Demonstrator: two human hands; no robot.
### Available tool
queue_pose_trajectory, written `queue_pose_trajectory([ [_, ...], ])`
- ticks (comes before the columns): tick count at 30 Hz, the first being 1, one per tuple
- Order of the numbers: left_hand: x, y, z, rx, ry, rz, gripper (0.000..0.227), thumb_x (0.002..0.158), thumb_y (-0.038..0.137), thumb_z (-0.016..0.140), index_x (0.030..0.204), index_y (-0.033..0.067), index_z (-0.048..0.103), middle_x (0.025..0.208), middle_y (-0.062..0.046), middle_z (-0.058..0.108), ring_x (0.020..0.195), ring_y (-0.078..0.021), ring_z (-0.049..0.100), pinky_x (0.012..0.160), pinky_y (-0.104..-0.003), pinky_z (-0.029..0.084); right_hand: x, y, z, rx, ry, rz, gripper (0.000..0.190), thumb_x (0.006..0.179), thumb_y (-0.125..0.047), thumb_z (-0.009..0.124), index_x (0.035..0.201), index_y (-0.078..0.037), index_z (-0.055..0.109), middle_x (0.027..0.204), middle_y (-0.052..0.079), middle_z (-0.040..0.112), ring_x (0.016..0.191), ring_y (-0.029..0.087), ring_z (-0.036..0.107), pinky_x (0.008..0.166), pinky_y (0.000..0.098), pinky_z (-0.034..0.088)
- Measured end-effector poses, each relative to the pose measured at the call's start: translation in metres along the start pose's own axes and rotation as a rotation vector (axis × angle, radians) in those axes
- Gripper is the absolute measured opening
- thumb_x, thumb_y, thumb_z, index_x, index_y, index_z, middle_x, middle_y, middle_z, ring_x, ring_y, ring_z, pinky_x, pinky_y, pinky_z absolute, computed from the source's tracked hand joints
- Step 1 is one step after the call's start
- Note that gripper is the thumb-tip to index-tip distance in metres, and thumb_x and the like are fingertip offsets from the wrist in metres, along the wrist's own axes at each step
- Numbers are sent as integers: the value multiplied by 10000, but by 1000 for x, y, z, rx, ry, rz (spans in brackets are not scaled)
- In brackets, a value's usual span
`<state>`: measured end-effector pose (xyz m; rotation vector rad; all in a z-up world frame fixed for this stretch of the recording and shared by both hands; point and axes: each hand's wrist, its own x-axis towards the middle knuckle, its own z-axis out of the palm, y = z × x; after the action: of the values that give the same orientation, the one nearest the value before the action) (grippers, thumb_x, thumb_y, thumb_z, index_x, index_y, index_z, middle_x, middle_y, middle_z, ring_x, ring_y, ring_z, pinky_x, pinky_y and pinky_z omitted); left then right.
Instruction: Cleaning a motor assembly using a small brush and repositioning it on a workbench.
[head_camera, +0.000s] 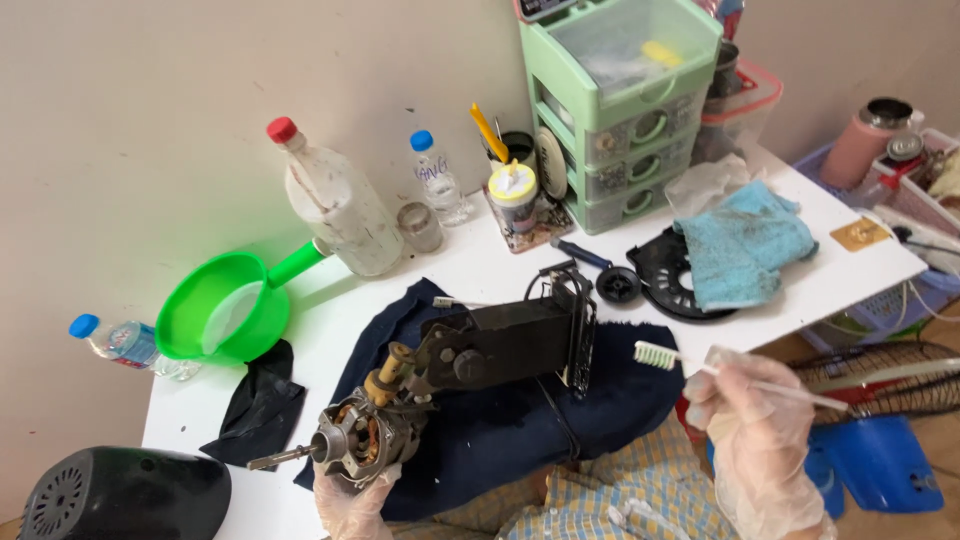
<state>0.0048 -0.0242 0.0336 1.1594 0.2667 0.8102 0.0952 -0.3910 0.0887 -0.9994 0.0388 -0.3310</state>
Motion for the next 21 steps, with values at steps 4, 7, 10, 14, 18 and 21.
queue_pose_trajectory([
  [4, 13, -27, -33, -688, -290, -321, 827, 724, 2, 757, 1414, 112, 314, 1482, -229, 204, 1325, -419, 224, 1016, -644, 234, -12, 14, 6, -20, -184, -31, 139, 810, -70, 618, 927, -59, 691, 742, 153, 694, 562, 203, 669, 396, 199, 506],
  [7, 4, -1, 0, -158, 20, -201, 1060, 380, 37, 718, 1376, 69, 355, 1392, -250, 390, 1225, -428, 420, 977, -587, 355, -20, 27, 6, -102, -348, -60, 158, 824, -64, 599, 939, -53, 707, 755, 178, 740, 522, 207, 714, 390, 197, 541],
  [10, 27, -24, -29, -510, -106, -443, 800, 582, 213, 694, 1328, 87, 434, 1326, -213, 466, 1132, -414, 485, 761, -497, 457, -26, 39, 6, -140, -380, -75, 168, 809, -66, 615, 946, -16, 699, 752, 214, 745, 520, 213, 723, 399, 197, 547],
  [14, -3, 27, 27, 56, 60, -134, 1144, 336, 89, 739, 1411, 51, 350, 1293, -232, 511, 1150, -378, 531, 964, -498, 440, -31, 39, 6, -228, -331, -27, 214, 802, -114, 617, 959, 8, 699, 768, 220, 755, 551, 243, 733, 427, 237, 562],
  [18, -5, 50, 43, 41, 78, -271, 1155, 373, -119, 656, 1447, 97, 288, 1350, -225, 459, 1177, -390, 496, 974, -526, 409, -31, 42, 4, -226, -297, -39, 210, 789, -98, 621, 941, 20, 706, 752, 233, 748, 524, 250, 723, 419, 232, 537],
  [21, -6, 45, 39, 38, -28, -204, 1238, 348, 9, 728, 1473, 141, 229, 1353, -203, 449, 1171, -379, 506, 951, -545, 428, -33, 46, 2, -238, -274, 40, 225, 791, -106, 620, 949, 28, 706, 756, 240, 755, 547, 261, 726, 428, 254, 542],
])
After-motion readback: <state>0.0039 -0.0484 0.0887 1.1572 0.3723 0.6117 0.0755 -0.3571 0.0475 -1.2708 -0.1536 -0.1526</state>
